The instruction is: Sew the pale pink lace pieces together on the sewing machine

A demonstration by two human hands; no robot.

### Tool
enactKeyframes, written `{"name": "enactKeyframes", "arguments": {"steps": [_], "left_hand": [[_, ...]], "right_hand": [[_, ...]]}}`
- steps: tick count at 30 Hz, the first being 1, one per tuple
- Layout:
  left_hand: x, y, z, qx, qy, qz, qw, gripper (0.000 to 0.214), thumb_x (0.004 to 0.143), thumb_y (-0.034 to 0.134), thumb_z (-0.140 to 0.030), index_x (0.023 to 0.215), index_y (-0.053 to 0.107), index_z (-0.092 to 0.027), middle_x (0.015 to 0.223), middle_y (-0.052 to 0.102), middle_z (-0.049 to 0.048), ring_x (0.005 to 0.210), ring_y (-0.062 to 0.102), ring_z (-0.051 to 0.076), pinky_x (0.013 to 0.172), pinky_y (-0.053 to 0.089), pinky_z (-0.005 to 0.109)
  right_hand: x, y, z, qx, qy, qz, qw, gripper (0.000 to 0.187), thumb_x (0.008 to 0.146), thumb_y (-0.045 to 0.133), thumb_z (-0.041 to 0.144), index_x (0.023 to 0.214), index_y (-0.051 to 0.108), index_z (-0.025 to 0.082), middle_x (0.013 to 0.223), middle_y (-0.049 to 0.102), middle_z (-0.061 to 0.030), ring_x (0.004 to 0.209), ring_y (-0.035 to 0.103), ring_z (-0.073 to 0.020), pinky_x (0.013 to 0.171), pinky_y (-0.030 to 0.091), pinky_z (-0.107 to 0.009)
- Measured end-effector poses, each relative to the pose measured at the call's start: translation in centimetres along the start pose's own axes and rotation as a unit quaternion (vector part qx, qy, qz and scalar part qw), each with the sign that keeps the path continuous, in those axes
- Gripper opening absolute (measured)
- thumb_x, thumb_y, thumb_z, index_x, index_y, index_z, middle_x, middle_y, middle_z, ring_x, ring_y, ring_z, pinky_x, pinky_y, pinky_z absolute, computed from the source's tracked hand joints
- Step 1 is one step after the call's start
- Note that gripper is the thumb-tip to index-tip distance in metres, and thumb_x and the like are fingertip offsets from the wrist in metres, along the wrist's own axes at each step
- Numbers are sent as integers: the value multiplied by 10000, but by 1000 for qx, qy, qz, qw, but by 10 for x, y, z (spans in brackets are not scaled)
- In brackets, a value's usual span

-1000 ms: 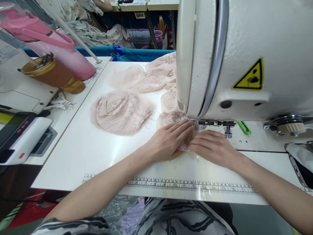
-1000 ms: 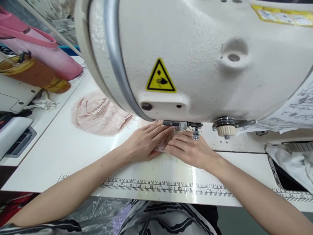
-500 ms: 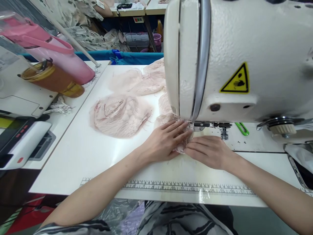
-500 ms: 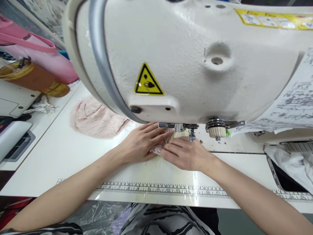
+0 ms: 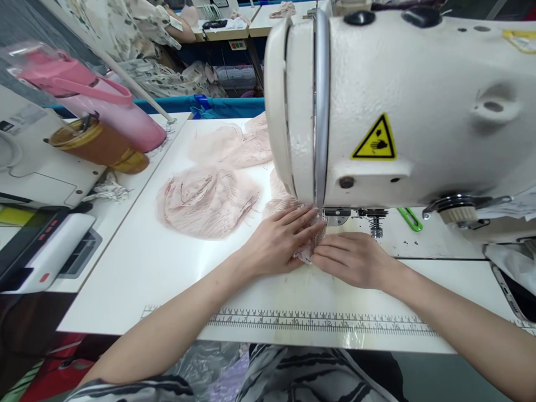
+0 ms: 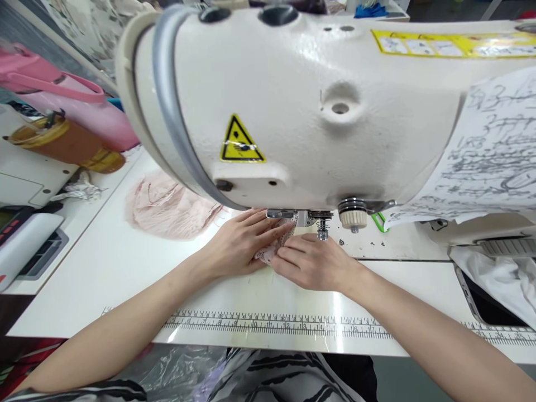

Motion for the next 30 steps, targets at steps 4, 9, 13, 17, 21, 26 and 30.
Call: {"name": "enactKeyframes", "arguments": {"steps": [4,9,13,17,21,26,30], "left_hand": [[2,1,0,12,-13,3,1000,579,892,493,-396,1400,456,-120,1347,560,137,1288,485,306,1037,434,480],[4,-1,0,28,-22,-10,999,575,887,490,-389,1387,474,-107,1326,575,145,1256,512,317,987,468,467],[6,-1,-1,31,-30,-12,999,558,911,459,-420,1377,490,-113,1306,589,145,1246,519,322,973,473,465],[6,0,-1,27,-33,-9,999,556,926,443,-437,1386,481,-127,1298,593,141,1260,504,323,980,465,463],[5,2,-1,27,-34,-2,999,560,907,476,-411,1404,461,-153,1290,599,128,1273,486,321,990,451,466],[6,4,0,32,-36,15,999,598,864,525,-380,1417,446,-165,1287,600,124,1277,475,330,992,443,463],[7,5,0,32,-44,25,998,609,870,525,-390,1434,426,-181,1286,599,118,1281,466,330,990,439,449]], "right_hand": [[-4,6,-3,-9,7,26,1000,137,873,564,88,904,670,170,813,714,31,809,622,-110,703,505,-242],[-9,13,-9,-3,42,59,997,198,910,508,116,920,679,215,824,708,19,858,613,-111,702,498,-225],[-13,14,-13,-17,62,77,995,212,899,514,105,942,679,232,854,705,15,919,616,-129,716,506,-234],[-13,10,-15,-56,39,83,994,238,890,490,58,927,659,220,844,696,21,925,612,-121,725,500,-236],[-9,1,-13,-92,11,75,993,288,865,440,-18,896,643,184,814,689,26,865,613,-109,675,477,-239],[-8,-3,-21,-114,54,91,988,292,880,417,3,924,633,195,869,695,20,841,610,-114,556,382,-266],[-12,-2,-25,-87,62,77,991,267,916,415,55,904,634,208,854,687,9,851,600,-122,624,428,-264]]}}
Point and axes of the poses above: each hand's wrist, its own x-axis towards the middle knuckle, its own y-axis out of the palm, z = x × y, the point moved 10 cm from there along x, towards the middle knuckle
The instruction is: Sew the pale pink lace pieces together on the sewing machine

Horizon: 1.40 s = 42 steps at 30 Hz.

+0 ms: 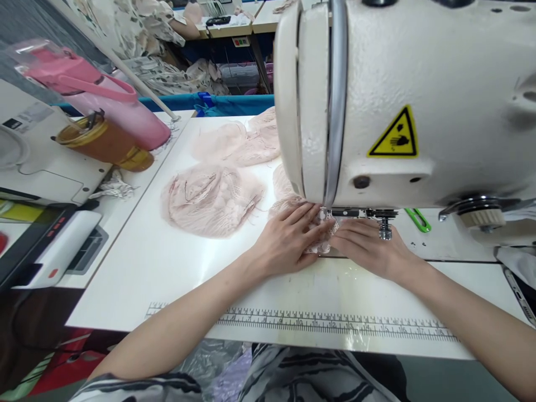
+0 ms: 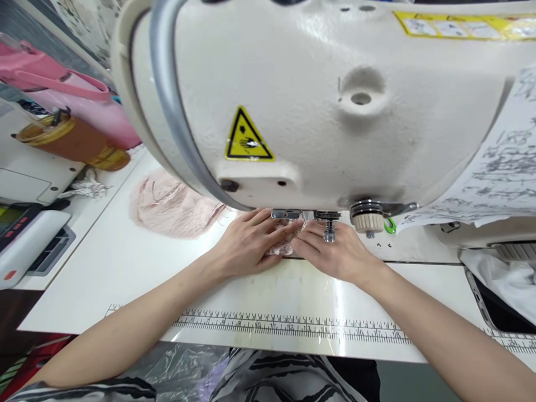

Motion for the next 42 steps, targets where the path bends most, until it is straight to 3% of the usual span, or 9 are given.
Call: {"name": "enactKeyframes", "arguments": {"steps": [7,11,16,20,27,30,37,42], "left_hand": [[1,3,3,-3,-17,3,1000,603,890,507,-400,1456,387,-229,1281,597,101,1266,468,325,1003,412,451],[0,2,5,-10,-20,-12,1000,609,880,515,-402,1452,396,-228,1298,588,109,1278,459,337,1015,404,477],[-5,-12,-5,-2,37,-90,995,415,938,467,-295,1324,546,-165,1318,596,75,1250,528,249,1062,413,431],[-11,-21,-9,5,77,-137,988,338,957,437,-232,1223,615,-125,1251,639,61,1159,613,192,1040,471,378],[-12,-26,-1,-9,92,-140,986,340,962,418,-223,1164,649,-76,1211,653,106,1140,629,218,1018,511,379],[-11,-27,0,-13,88,-140,986,337,961,412,-206,1152,655,-72,1199,659,109,1128,635,222,1012,517,381],[-9,-25,3,-11,61,-132,989,320,960,427,-188,1165,651,-88,1192,665,99,1156,618,213,1033,500,379],[-10,-23,2,9,49,-135,990,326,961,421,-173,1166,651,-67,1211,650,121,1157,616,231,1023,506,382]], "right_hand": [[-5,19,-14,48,30,39,998,175,937,488,176,924,642,256,843,652,-4,816,590,-124,717,505,-243],[-5,15,-15,57,26,29,998,158,922,524,172,1006,622,263,910,677,14,848,619,-119,703,512,-261],[-1,5,-9,31,4,11,999,243,921,452,56,1002,622,211,981,708,24,890,640,-91,679,487,-248],[3,3,1,17,-31,6,999,235,906,477,30,994,637,179,1002,721,13,936,650,-103,814,525,-254],[7,11,8,41,-41,3,998,211,895,499,30,956,646,169,986,729,-2,946,657,-104,968,522,-299],[5,14,4,61,-26,-6,998,206,874,535,27,984,639,166,998,731,-3,980,657,-114,972,528,-312],[0,27,-5,82,7,19,996,276,907,519,105,1102,617,274,1103,704,18,1078,636,-139,929,564,-327],[-2,31,-10,82,25,38,996,300,912,481,72,1078,634,271,1106,703,15,1096,632,-147,923,562,-319]]}}
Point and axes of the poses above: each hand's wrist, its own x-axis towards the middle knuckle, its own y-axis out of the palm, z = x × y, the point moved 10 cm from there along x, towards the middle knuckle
